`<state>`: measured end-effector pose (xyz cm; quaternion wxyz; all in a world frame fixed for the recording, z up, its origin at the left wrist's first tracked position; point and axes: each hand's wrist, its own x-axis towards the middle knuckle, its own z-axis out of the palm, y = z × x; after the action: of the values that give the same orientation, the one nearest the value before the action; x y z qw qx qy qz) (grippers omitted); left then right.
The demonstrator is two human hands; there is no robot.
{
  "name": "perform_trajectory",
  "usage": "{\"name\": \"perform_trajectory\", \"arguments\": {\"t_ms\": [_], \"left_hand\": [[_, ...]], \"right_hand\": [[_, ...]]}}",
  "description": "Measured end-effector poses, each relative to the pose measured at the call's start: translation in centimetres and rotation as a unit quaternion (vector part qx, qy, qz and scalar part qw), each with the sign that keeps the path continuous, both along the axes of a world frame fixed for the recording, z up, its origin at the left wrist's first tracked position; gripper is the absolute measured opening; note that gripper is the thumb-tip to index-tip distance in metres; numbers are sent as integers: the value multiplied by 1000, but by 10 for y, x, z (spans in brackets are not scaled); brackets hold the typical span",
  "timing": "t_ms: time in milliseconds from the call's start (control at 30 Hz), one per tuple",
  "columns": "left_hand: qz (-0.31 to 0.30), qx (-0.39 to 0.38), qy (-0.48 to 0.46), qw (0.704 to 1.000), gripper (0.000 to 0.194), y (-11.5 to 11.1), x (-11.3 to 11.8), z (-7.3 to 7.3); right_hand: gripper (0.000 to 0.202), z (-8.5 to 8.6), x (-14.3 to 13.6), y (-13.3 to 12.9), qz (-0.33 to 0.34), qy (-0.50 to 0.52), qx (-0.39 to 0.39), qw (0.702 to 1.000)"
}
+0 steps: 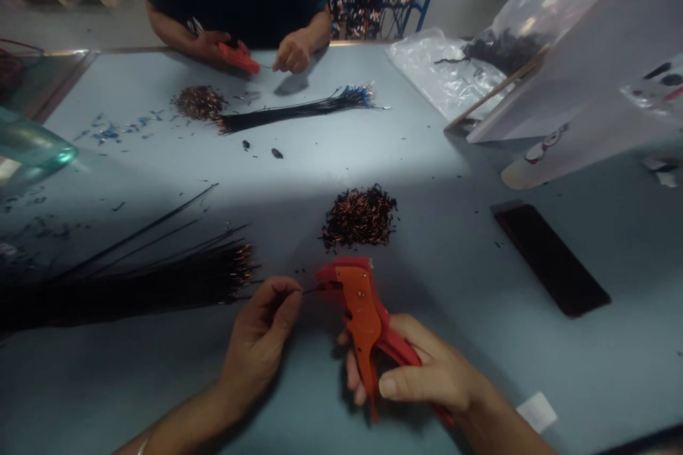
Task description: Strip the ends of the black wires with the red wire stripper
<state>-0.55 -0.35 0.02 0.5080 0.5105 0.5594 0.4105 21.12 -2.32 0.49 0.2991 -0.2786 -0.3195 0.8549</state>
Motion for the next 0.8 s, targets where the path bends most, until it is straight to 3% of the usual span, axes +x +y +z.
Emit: {"name": "perform_trajectory", "arguments": {"t_ms": [800], "left_hand": [[-18, -22, -45, 999, 17, 1, 1, -1]], "right_hand": [[41, -1, 5, -2, 43, -45, 37, 997]]}}
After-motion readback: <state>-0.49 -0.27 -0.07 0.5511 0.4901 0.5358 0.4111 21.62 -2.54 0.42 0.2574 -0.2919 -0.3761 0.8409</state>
